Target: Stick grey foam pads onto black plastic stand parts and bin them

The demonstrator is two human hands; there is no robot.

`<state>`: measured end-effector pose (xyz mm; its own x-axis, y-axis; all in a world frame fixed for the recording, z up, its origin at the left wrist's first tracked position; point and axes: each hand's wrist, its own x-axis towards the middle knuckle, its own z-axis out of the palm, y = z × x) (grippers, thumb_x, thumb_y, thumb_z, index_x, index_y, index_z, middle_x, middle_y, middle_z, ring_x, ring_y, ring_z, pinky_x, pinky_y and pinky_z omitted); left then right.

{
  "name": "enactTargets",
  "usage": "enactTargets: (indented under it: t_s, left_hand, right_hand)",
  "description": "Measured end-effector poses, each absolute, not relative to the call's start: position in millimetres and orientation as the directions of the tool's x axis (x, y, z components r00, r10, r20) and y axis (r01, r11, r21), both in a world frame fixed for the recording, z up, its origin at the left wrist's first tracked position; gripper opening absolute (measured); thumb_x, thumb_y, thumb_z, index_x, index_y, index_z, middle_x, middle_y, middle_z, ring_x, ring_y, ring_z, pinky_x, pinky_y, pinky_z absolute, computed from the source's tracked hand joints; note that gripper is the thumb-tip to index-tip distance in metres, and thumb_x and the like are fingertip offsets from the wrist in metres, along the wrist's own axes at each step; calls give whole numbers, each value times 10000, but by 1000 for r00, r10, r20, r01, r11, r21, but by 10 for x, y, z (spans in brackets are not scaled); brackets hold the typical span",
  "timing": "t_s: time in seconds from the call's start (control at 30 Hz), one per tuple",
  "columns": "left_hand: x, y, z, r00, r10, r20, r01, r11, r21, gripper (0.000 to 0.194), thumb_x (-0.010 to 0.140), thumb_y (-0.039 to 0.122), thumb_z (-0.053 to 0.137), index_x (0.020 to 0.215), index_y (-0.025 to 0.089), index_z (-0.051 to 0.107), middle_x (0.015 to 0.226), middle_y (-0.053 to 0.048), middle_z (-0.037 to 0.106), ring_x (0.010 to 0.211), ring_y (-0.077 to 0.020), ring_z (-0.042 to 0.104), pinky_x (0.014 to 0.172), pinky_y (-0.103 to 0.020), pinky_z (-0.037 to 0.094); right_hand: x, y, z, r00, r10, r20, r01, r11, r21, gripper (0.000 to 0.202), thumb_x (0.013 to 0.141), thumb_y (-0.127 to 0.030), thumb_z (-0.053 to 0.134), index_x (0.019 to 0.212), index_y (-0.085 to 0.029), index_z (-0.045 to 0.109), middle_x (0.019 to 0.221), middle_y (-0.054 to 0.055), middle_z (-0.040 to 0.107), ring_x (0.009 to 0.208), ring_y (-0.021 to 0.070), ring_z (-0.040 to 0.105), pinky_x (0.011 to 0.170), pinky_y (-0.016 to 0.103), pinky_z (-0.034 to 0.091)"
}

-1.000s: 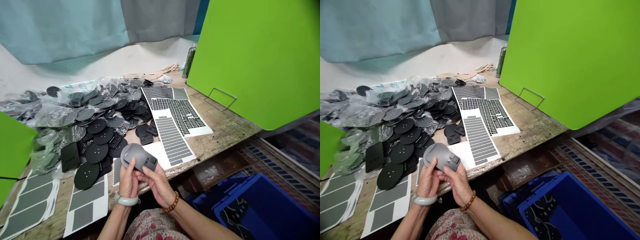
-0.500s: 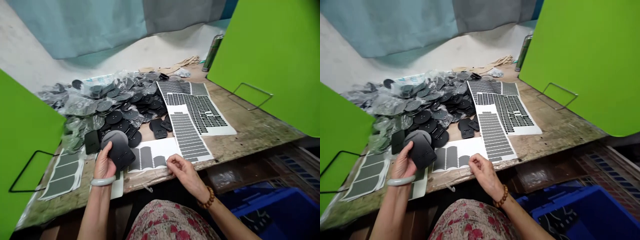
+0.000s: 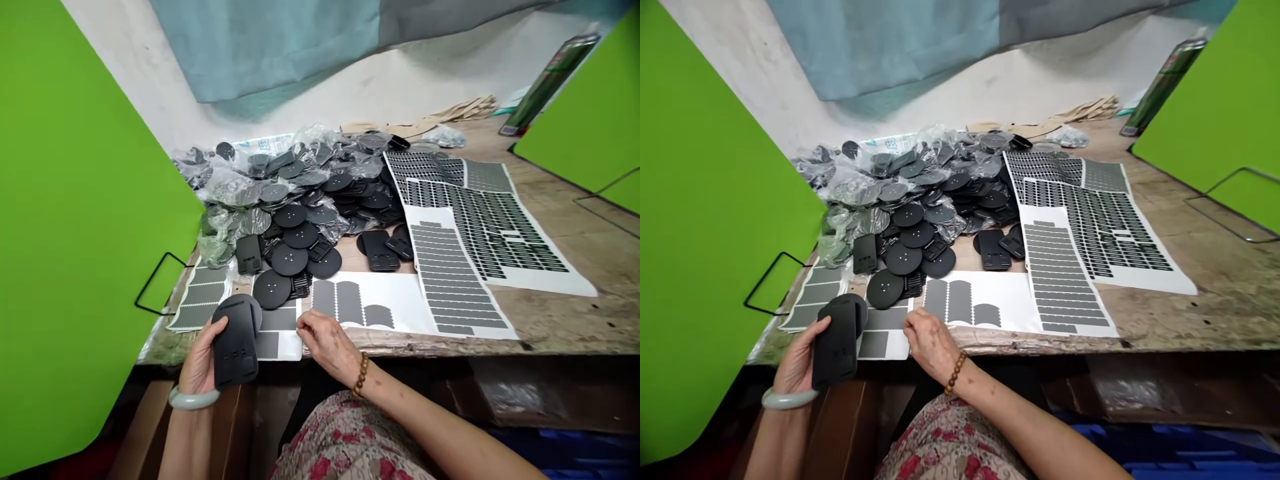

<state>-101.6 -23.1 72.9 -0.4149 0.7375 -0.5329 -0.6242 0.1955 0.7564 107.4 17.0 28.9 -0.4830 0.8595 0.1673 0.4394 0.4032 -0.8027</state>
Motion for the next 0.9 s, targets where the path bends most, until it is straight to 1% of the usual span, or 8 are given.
enactTargets:
  t_s: [0.1, 0.17, 0.27, 0.37, 0.47, 0.57, 0.67, 0.9]
  left_hand:
    - [-1112, -378, 593, -395, 725, -565, -632, 233, 739, 308, 732, 63, 596, 1028, 135, 640, 744, -45, 729, 624, -178, 698, 589, -261, 577]
    - [-1142, -434, 524, -379, 732, -566, -626, 247, 739, 271, 736, 64, 600, 991, 143, 650, 776, -42, 732, 626, -174, 697, 589, -265, 578]
    - [-1139, -458, 451, -354, 747, -563, -613, 269, 743, 274, 728, 66, 623, 984, 161, 654, 842, -35, 734, 641, -162, 696, 581, -251, 572]
    - [-1108, -436, 387, -326, 762, -559, -594, 295, 748, 274, 707, 104, 669, 976, 159, 658, 855, -32, 733, 668, -158, 695, 592, -230, 562]
    - [-1086, -407, 318, -301, 770, -562, -574, 324, 752, 312, 684, 154, 709, 991, 152, 654, 863, -40, 732, 729, -169, 698, 641, -227, 558]
    - [-1083, -393, 261, -329, 754, -568, -552, 335, 764, 334, 677, 158, 713, 1005, 147, 648, 869, -52, 734, 754, -189, 701, 674, -261, 566]
    - [-1094, -392, 233, -347, 745, -570, -537, 340, 772, 323, 690, 153, 697, 1009, 145, 645, 871, -61, 735, 749, -199, 703, 671, -283, 572]
    - [-1092, -398, 232, -347, 745, -570, -533, 344, 773, 323, 699, 154, 692, 1017, 144, 637, 887, -61, 733, 729, -191, 701, 636, -264, 569]
  right_hand:
    - [922, 153, 267, -524, 837, 157, 482, 444, -755, 103, 830, -100, 501, 799, -171, 568, 799, 15, 561, 735, 132, 519, 690, 243, 371]
    - [833, 137, 244, -543, 827, 146, 522, 468, -713, 92, 837, -119, 503, 813, -174, 573, 813, 16, 567, 736, 133, 523, 680, 242, 364]
    - [726, 135, 194, -544, 830, 126, 594, 486, -641, 94, 855, -149, 497, 822, -177, 582, 828, 21, 573, 734, 134, 532, 657, 244, 348]
    - [657, 154, 141, -543, 832, 115, 648, 502, -573, 86, 856, -172, 512, 821, -181, 589, 832, 23, 579, 709, 134, 535, 627, 248, 327]
    - [628, 168, 111, -559, 820, 122, 660, 530, -533, 100, 854, -159, 507, 818, -188, 595, 832, 21, 582, 687, 131, 532, 602, 250, 306]
    - [617, 178, 109, -565, 817, 120, 663, 536, -523, 140, 868, -159, 477, 814, -194, 601, 820, 20, 583, 668, 127, 524, 585, 251, 286]
    - [603, 201, 117, -547, 833, 83, 680, 500, -536, 153, 870, -167, 471, 791, -194, 599, 801, 20, 584, 646, 126, 511, 575, 255, 270]
    - [580, 249, 121, -517, 856, 28, 684, 432, -588, 86, 816, -145, 518, 762, -193, 567, 794, 10, 585, 662, 130, 523, 588, 256, 277]
